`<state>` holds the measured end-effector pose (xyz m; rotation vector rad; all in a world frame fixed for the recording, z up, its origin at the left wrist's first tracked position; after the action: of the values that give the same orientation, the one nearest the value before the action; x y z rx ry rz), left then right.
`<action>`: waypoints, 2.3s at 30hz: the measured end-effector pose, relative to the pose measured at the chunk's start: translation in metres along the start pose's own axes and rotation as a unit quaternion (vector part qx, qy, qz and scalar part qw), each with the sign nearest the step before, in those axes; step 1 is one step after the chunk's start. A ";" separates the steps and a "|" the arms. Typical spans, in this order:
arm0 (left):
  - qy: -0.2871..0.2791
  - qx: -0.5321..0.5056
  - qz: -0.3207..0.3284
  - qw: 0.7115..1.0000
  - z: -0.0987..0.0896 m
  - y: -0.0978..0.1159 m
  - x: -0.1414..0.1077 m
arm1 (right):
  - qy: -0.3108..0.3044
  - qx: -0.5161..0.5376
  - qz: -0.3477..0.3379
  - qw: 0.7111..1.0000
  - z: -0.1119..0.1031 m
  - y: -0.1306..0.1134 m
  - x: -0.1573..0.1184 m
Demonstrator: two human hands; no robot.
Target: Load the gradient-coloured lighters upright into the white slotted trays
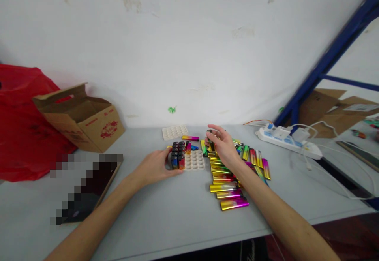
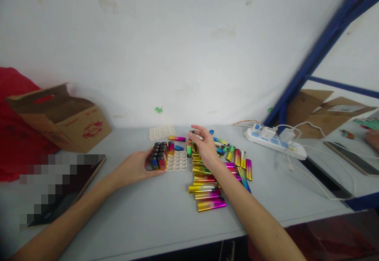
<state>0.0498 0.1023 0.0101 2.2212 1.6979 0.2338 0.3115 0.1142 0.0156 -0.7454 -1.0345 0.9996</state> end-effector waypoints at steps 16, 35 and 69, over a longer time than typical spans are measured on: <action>-0.002 -0.004 -0.003 1.000 0.001 0.000 0.000 | -0.168 -0.037 0.105 0.980 0.029 -0.008 -0.023; -0.002 0.025 -0.013 1.000 0.002 -0.001 0.001 | -0.134 -0.132 0.129 0.974 0.024 0.010 -0.026; 0.002 -0.005 -0.002 1.000 0.006 0.000 0.001 | -0.381 -0.405 -0.294 0.777 0.026 -0.006 -0.029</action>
<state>0.0519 0.1026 0.0048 2.2121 1.6993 0.2451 0.2840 0.0865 0.0197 -0.5985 -2.3289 0.2167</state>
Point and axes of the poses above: each hand's wrist, its own x-axis towards the middle knuckle, its own z-axis out of the palm, y = z × x, the point moved 3 cm from there along x, towards the middle knuckle, and after that the axes turned 13 degrees about -z, right-handed, at the moved point
